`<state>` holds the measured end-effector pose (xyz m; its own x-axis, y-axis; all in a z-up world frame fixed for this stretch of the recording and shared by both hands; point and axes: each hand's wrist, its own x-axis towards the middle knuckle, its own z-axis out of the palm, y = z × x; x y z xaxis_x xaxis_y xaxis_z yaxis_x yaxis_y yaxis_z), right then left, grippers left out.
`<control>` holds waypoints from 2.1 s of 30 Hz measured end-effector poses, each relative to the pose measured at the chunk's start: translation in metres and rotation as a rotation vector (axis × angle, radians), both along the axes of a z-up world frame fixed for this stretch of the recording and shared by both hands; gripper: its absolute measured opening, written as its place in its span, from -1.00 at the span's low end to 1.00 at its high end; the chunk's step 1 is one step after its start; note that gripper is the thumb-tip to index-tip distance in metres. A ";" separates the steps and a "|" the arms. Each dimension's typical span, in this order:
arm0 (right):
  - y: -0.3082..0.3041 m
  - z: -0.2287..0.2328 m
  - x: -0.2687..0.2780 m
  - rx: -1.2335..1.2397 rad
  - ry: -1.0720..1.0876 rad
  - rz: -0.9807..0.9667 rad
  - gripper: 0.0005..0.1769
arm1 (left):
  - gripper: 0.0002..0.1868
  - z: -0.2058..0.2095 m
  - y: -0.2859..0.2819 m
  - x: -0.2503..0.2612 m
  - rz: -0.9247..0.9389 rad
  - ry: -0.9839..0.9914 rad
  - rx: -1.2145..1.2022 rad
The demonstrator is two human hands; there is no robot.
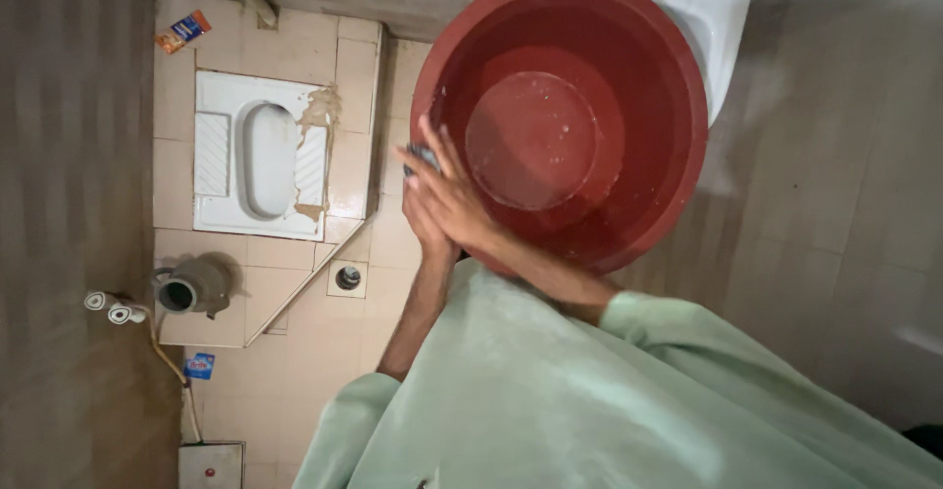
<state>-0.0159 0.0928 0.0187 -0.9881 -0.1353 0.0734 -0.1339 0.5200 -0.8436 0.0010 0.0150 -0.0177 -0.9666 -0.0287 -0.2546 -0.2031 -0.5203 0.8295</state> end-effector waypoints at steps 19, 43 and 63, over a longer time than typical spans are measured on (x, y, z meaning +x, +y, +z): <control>0.021 0.033 0.000 -0.184 -0.063 -0.010 -0.50 | -0.60 0.008 0.013 -0.007 0.141 -0.017 -0.154; 0.019 0.057 -0.067 0.343 0.020 -0.225 -0.71 | -0.63 0.003 -0.021 -0.004 -0.225 -0.194 -0.157; 0.039 -0.002 -0.117 -0.079 0.114 -0.303 -0.55 | -0.52 0.012 -0.024 0.005 -0.344 -0.399 -0.143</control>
